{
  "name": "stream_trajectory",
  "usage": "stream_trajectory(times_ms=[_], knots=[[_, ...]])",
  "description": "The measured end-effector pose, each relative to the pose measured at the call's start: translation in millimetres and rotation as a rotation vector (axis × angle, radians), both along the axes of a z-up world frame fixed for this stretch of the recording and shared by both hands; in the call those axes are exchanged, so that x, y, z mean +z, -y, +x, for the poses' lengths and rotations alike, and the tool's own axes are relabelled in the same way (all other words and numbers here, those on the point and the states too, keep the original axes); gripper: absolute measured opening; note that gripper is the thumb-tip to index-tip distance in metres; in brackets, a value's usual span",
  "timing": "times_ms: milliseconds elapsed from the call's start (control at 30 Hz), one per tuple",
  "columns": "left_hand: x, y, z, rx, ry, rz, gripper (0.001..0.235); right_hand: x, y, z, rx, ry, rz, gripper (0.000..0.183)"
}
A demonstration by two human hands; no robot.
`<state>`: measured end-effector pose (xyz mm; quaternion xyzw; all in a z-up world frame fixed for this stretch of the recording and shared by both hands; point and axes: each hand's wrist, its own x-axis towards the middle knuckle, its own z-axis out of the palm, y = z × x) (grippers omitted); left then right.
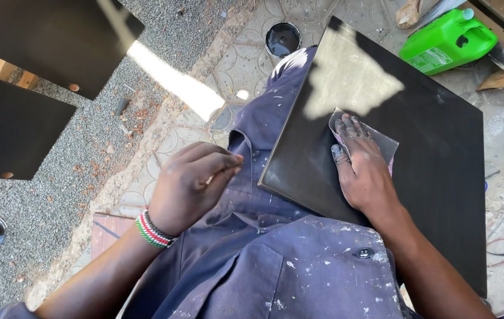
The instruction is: The person sands a black rectangular board with a sanding block, then pours a liquid from a green container into a paint bucket. They dip a cloth into the mixture and apply it to the board's surface.
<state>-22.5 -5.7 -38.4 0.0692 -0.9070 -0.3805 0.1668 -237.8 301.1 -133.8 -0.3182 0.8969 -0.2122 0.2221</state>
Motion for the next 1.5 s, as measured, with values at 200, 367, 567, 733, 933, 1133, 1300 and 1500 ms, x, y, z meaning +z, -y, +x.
stream_trajectory(times_ms=[200,367,567,733,933,1133,1300,1500], knots=[[6.3,-18.9,-6.1,-0.137,0.218,0.047,0.071,10.2,8.5,0.8,-0.020,0.032,-0.038,0.064],[-27.9,-29.5,-4.6,-0.192,0.195,0.049,0.053,25.8,13.6,5.4,-0.011,0.029,-0.062,0.061],[-40.6,-19.0,0.4,-0.213,0.115,0.205,0.028,28.1,14.7,5.2,-0.019,0.027,-0.048,0.060],[-37.0,-23.6,-4.2,-0.228,0.142,0.179,0.061,33.8,16.7,6.9,-0.025,0.056,-0.075,0.060],[-50.3,-21.5,-9.4,-0.203,0.088,0.240,0.045,31.0,13.7,7.5,-0.006,-0.012,-0.101,0.058],[-59.0,7.1,-20.9,-0.330,0.008,0.362,0.029,38.0,19.1,15.7,0.115,-0.236,-0.342,0.048],[-62.8,-6.5,-22.5,-0.468,-0.063,0.231,0.048,44.2,23.9,18.5,0.157,-0.240,-0.364,0.048],[-98.1,-24.8,-44.9,-0.371,-0.150,0.044,0.033,49.7,19.5,35.6,0.058,-0.228,-0.470,0.034]])
